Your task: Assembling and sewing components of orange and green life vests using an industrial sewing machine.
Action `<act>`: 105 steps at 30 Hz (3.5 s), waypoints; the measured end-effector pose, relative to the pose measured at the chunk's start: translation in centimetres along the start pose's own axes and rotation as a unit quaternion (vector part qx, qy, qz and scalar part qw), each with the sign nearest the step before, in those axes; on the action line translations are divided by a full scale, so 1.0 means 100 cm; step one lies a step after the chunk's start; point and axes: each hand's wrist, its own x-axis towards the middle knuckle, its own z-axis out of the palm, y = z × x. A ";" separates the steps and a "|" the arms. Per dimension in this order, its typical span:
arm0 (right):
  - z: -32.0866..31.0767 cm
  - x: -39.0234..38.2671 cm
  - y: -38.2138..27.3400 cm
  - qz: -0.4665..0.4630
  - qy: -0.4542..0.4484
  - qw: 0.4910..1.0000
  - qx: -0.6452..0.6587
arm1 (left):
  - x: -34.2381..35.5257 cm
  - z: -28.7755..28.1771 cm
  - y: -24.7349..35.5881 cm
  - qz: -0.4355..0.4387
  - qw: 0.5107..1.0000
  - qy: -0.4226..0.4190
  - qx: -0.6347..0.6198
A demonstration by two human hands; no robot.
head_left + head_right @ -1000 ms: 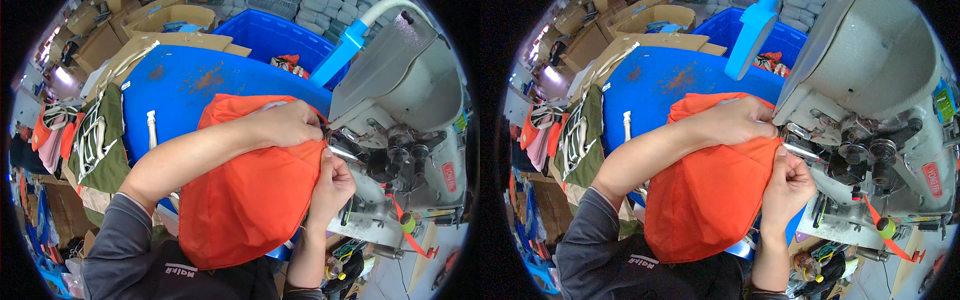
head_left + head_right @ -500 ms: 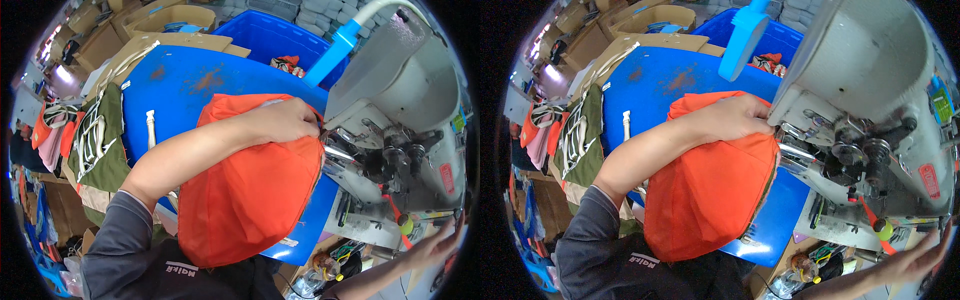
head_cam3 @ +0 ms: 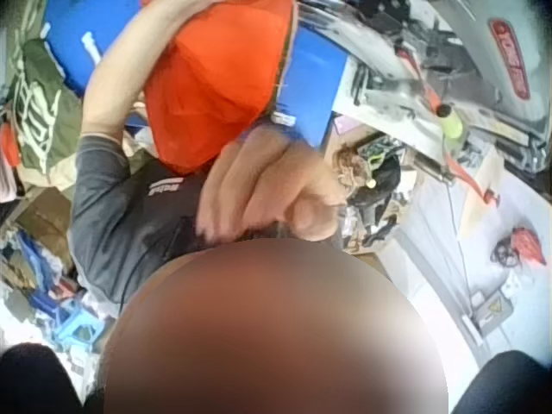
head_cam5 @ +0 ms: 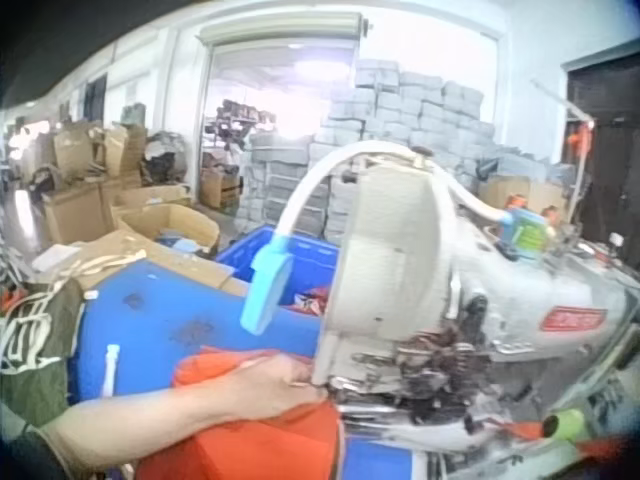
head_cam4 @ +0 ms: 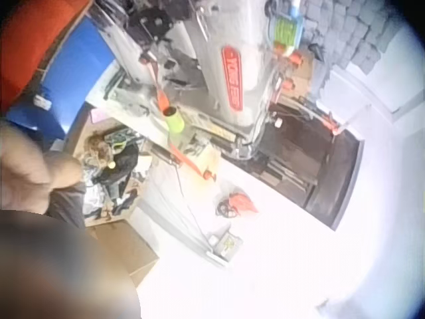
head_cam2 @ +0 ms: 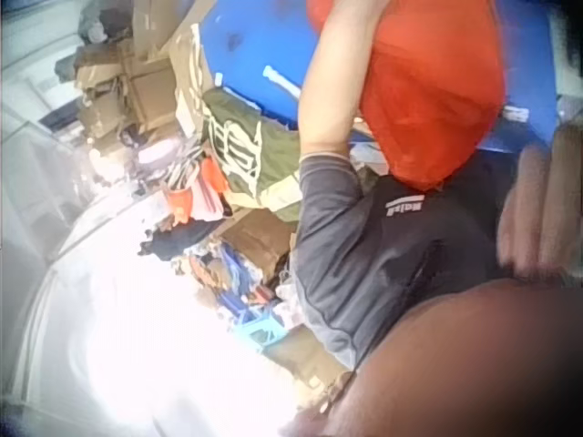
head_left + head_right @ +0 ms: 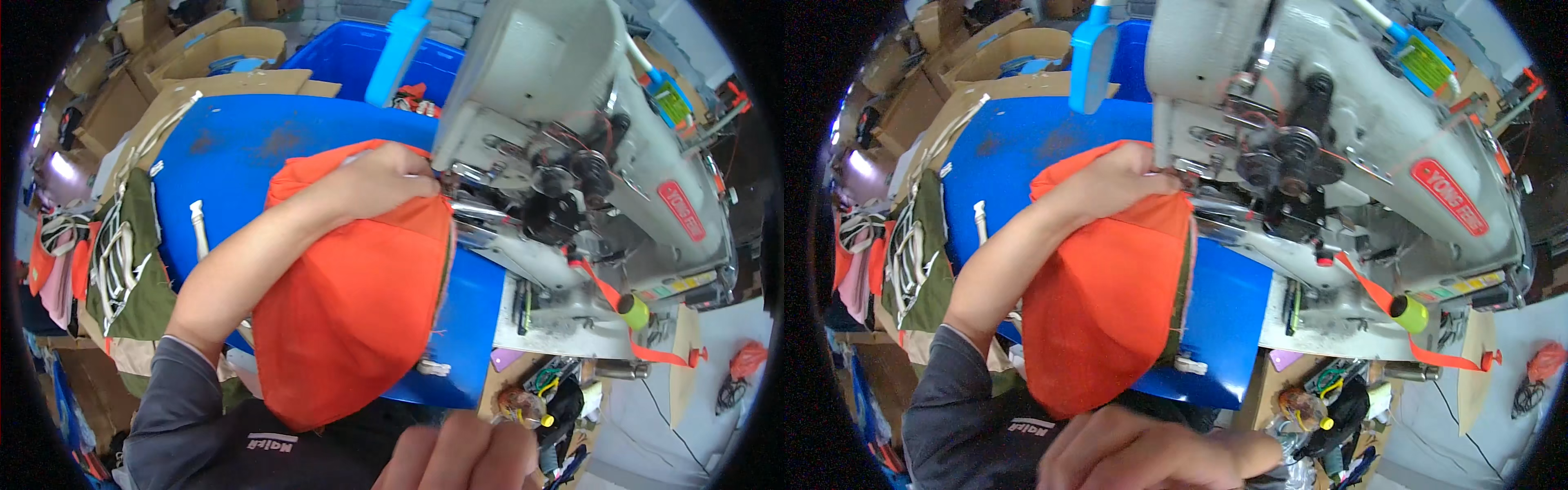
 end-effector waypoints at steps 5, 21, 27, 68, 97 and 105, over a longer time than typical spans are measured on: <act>0.027 0.014 -0.011 0.108 0.024 0.993 0.042 | -0.020 0.007 0.026 0.073 0.976 0.064 0.194; 0.037 -0.014 -0.021 0.156 0.013 0.987 -0.026 | -0.105 0.068 0.057 0.093 0.944 0.102 0.301; -0.057 -0.029 -0.044 0.069 0.274 0.676 -0.680 | -0.114 0.043 0.057 -0.005 0.998 0.052 -0.016; -0.130 -0.008 -0.002 0.138 0.316 0.767 -0.541 | -0.075 0.073 0.052 0.142 0.916 0.189 0.324; -0.092 -0.119 -0.019 0.143 0.345 0.638 -0.673 | -0.244 0.017 -0.073 0.220 0.931 0.204 0.209; -0.088 -0.112 0.048 0.235 0.499 0.799 -0.240 | -0.231 -0.018 -0.133 0.090 0.947 0.205 0.230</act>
